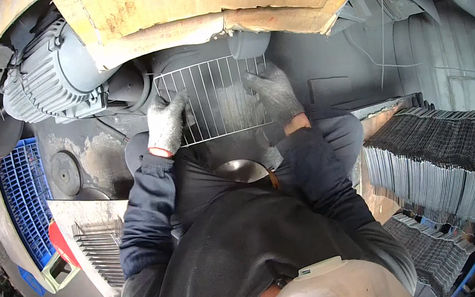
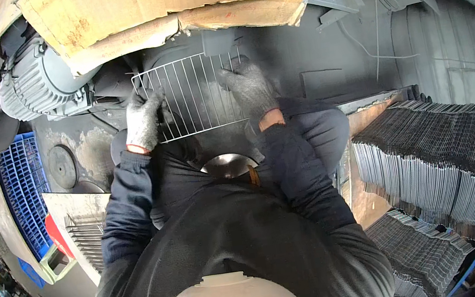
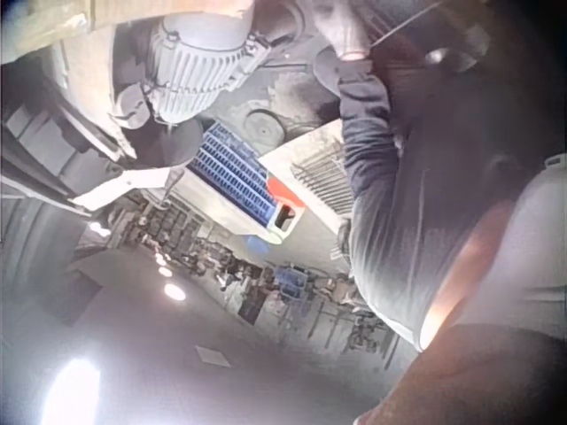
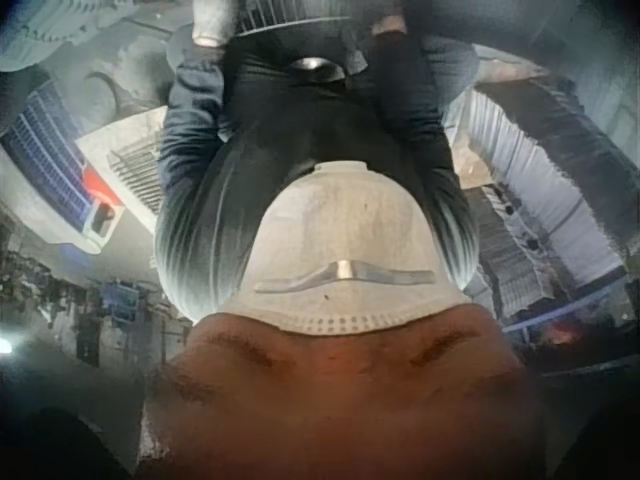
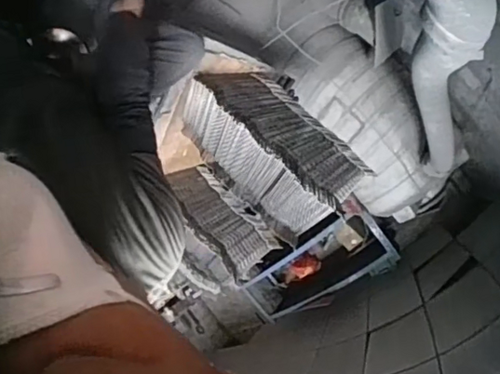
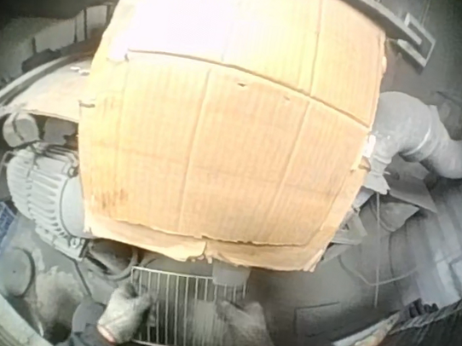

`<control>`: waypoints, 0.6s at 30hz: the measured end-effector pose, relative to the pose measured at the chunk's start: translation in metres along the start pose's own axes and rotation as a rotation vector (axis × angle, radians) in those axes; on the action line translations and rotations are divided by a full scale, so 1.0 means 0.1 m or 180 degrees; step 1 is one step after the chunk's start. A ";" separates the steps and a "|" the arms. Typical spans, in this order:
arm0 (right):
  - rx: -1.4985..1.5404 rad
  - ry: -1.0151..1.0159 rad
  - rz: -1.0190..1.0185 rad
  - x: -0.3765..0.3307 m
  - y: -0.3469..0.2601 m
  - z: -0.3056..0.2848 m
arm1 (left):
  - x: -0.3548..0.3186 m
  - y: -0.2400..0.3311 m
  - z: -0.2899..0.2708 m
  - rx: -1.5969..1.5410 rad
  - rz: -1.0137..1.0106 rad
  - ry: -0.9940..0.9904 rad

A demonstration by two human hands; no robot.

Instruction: Inspecting and straightening wire mesh racks in a fabrication workshop.

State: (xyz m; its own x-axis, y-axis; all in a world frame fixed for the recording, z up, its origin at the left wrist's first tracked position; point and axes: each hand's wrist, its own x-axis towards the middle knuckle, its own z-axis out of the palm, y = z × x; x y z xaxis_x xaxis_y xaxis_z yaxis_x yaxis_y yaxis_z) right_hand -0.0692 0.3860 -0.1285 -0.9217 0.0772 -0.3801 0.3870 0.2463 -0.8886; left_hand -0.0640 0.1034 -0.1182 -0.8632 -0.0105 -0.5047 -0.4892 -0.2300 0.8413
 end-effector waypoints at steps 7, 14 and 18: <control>0.1374 0.0358 0.0566 -0.83 -0.70 -0.82 | -0.13 0.16 0.71 0.0837 -0.0246 -0.0728; 0.0162 -0.0189 0.0652 -0.47 -0.43 -0.06 | -0.16 0.29 -0.25 -0.0355 -0.0588 -0.0192; 0.0235 -0.0095 0.0266 -0.60 -0.50 -0.22 | 0.01 0.27 -0.25 -0.0517 -0.0762 -0.0668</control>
State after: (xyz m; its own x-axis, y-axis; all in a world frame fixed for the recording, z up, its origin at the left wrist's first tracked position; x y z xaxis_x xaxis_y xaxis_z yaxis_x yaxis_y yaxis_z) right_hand -0.0340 0.3901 -0.0560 -0.8854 0.0654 -0.4602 0.4643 0.1683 -0.8695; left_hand -0.0751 0.0732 -0.1012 -0.7415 0.2586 -0.6190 -0.6691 -0.3535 0.6537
